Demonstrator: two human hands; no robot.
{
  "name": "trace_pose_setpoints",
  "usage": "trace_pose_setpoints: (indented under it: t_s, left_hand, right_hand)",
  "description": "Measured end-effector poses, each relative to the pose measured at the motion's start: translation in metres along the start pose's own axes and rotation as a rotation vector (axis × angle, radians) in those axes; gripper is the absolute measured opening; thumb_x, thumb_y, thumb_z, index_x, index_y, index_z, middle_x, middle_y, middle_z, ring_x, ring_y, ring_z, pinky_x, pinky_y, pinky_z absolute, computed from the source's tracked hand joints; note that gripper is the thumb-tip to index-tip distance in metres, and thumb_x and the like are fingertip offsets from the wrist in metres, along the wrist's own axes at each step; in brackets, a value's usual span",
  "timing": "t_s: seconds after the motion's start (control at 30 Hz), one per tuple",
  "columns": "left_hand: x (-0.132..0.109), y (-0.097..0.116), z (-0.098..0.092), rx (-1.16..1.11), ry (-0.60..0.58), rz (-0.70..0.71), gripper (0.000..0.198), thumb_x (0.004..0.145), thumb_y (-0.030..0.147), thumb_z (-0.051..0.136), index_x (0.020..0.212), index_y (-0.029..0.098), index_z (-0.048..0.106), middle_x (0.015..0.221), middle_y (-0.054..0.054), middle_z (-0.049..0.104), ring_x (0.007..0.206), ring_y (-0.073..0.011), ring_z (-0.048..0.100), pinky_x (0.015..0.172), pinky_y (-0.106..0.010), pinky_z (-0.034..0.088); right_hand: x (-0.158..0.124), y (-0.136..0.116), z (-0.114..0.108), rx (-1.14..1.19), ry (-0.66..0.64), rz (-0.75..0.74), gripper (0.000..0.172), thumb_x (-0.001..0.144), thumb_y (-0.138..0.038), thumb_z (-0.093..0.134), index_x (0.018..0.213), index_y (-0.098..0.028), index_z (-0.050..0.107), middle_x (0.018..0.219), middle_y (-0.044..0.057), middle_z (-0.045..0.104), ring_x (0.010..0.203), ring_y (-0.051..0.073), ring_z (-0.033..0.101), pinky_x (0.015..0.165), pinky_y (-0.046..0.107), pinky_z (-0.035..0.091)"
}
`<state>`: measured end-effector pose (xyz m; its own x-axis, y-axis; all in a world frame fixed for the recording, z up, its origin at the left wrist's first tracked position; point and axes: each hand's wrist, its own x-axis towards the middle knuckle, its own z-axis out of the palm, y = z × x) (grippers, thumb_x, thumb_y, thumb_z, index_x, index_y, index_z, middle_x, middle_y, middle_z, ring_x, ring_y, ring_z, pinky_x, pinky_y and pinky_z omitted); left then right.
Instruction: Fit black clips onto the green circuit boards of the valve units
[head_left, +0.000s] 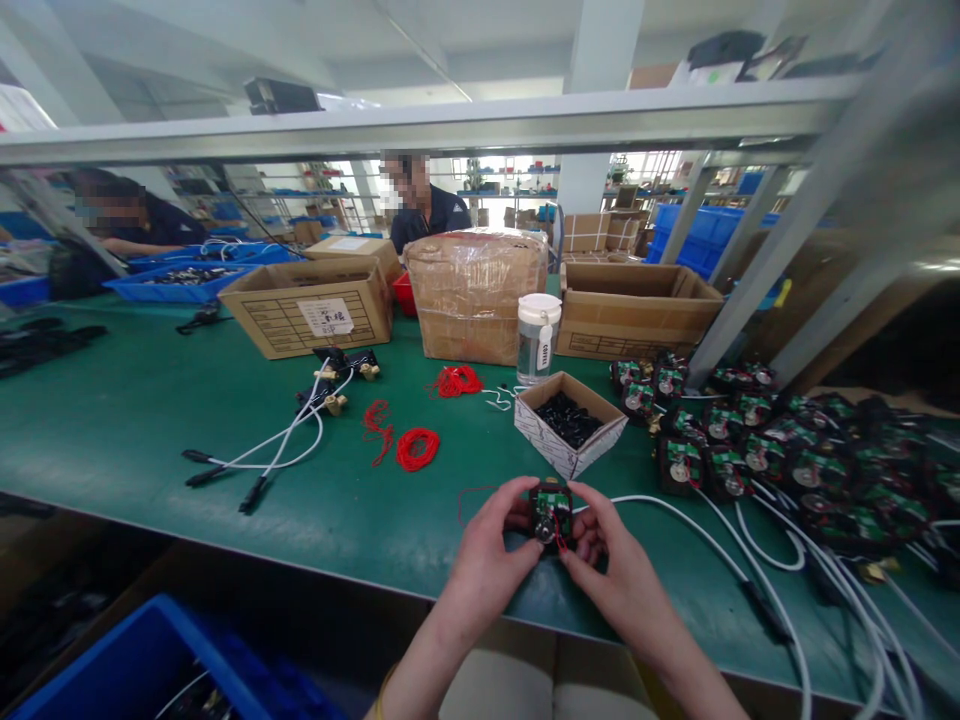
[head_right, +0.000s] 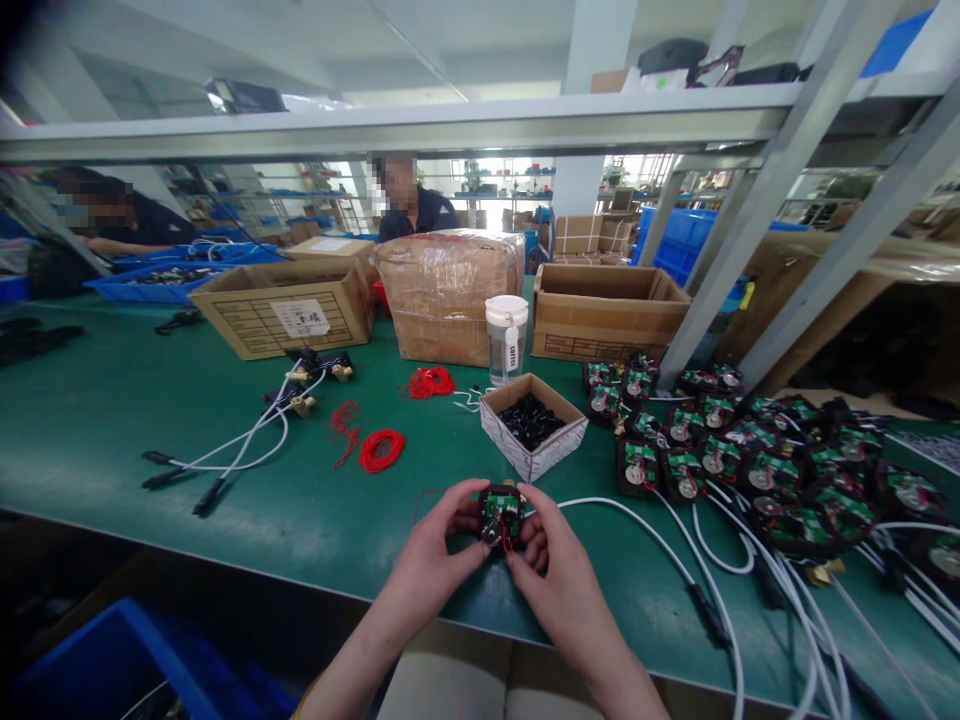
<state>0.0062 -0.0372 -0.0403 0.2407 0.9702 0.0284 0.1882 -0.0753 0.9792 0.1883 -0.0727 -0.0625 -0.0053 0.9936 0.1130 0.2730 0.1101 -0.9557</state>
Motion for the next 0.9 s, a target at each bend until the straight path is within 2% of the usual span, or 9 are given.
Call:
trace_pose_setpoints:
  t_s: [0.13, 0.33, 0.73, 0.9]
  left_hand:
    - [-0.002, 0.002, 0.004, 0.056, 0.036, -0.016, 0.068, 0.07, -0.003, 0.066, 0.132, 0.025, 0.059, 0.117, -0.004, 0.073, 0.097, -0.018, 0.07, 0.095, -0.036, 0.056]
    - [-0.001, 0.007, 0.005, 0.105, 0.039, -0.023, 0.068, 0.069, -0.004, 0.065, 0.13, 0.026, 0.061, 0.118, -0.003, 0.073, 0.103, -0.0195, 0.069, 0.099, -0.037, 0.054]
    - [0.002, 0.003, 0.003, 0.127, 0.047, 0.029, 0.067, 0.068, -0.004, 0.066, 0.128, 0.027, 0.064, 0.115, -0.002, 0.075, 0.102, -0.0197, 0.071, 0.097, -0.036, 0.055]
    - [0.0, 0.004, 0.005, 0.099, 0.054, 0.017, 0.068, 0.068, -0.005, 0.065, 0.129, 0.025, 0.062, 0.117, -0.002, 0.074, 0.102, -0.0191, 0.07, 0.098, -0.036, 0.053]
  right_hand:
    - [0.0, 0.0, -0.004, 0.001, -0.057, 0.01, 0.067, 0.084, -0.026, 0.06, 0.149, -0.026, 0.043, 0.099, 0.0, 0.058, 0.077, 0.018, 0.06, 0.071, 0.032, 0.052]
    - [0.003, 0.0, -0.003, -0.079, -0.009, -0.016, 0.062, 0.085, -0.029, 0.066, 0.144, -0.027, 0.048, 0.094, -0.001, 0.06, 0.074, 0.018, 0.061, 0.069, 0.032, 0.052]
    - [0.01, -0.006, -0.007, -0.102, 0.004, -0.013, 0.054, 0.082, -0.032, 0.069, 0.134, -0.027, 0.057, 0.085, -0.002, 0.062, 0.072, 0.019, 0.062, 0.065, 0.029, 0.052]
    - [0.007, -0.005, -0.005, -0.057, 0.0, 0.004, 0.059, 0.081, -0.032, 0.071, 0.138, -0.026, 0.054, 0.089, -0.002, 0.061, 0.074, 0.019, 0.061, 0.067, 0.029, 0.052]
